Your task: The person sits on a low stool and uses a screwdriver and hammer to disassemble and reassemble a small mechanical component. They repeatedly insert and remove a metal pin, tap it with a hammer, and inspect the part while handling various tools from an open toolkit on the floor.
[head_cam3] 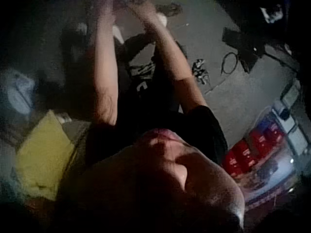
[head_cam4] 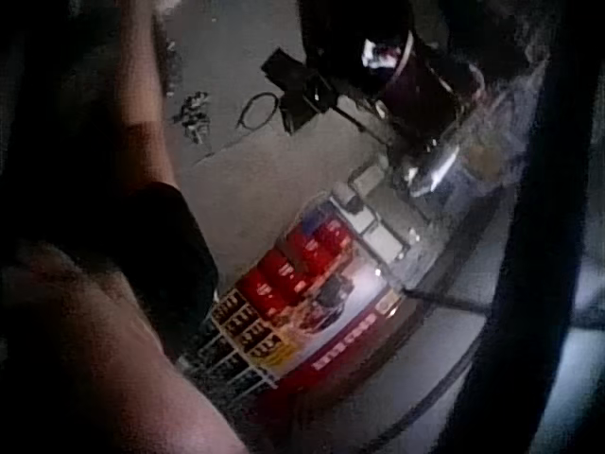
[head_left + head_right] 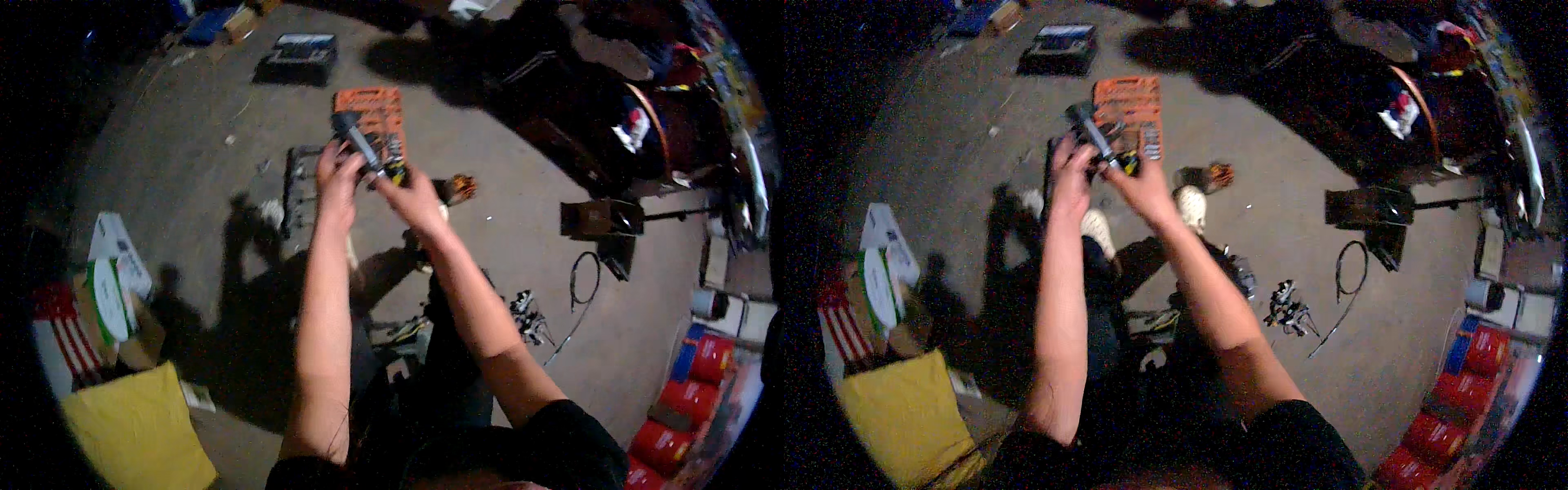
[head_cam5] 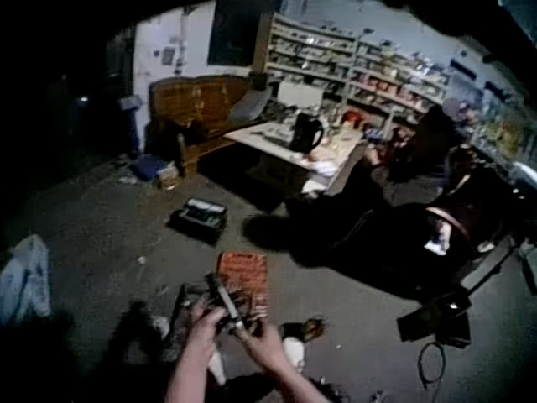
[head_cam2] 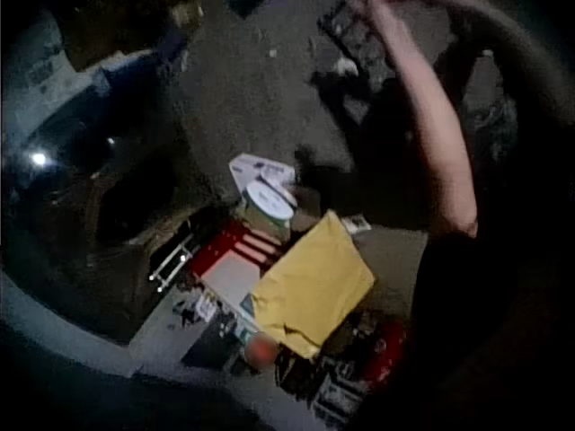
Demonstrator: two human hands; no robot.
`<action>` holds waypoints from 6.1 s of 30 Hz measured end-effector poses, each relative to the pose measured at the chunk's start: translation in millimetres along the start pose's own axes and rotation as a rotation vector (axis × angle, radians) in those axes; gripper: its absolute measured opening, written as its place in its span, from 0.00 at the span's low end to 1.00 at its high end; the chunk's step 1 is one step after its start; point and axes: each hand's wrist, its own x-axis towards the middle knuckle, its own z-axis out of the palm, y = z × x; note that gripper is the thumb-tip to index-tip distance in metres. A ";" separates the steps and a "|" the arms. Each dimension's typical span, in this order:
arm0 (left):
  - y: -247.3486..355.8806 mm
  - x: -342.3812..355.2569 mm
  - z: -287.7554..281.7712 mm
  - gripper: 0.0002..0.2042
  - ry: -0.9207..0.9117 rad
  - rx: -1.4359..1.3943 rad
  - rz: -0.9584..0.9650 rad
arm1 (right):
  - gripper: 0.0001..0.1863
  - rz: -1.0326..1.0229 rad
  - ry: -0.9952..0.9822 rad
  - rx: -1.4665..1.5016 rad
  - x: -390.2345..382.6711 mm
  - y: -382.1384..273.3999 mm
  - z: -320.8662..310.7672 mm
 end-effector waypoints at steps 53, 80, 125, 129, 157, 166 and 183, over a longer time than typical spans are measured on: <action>8.5 14.5 -19.8 0.19 -0.009 -0.382 -0.070 | 0.16 0.360 -0.224 0.512 -24.2 -24.4 2.5; 24.9 20.1 -46.6 0.12 0.469 -0.352 -0.127 | 0.19 0.346 -0.111 -0.726 -36.5 423.1 96.9; 31.6 9.7 -18.3 0.15 0.187 -0.082 -0.014 | 0.20 -0.142 -0.141 -0.256 9.6 -21.6 19.3; 30.6 8.8 -15.0 0.20 0.098 -0.111 -0.149 | 0.20 0.274 -0.439 0.557 1.2 -18.9 32.4; 10.2 17.8 5.2 0.14 -0.044 -0.105 -0.154 | 0.17 0.608 -0.609 1.023 -16.8 -24.6 0.3; 14.9 10.6 6.6 0.16 0.074 0.214 0.140 | 0.15 0.316 -0.383 0.393 -17.4 -12.4 2.5; 22.3 13.5 -5.1 0.19 -0.126 0.243 0.044 | 0.15 0.636 -0.732 1.107 -15.1 -15.6 12.3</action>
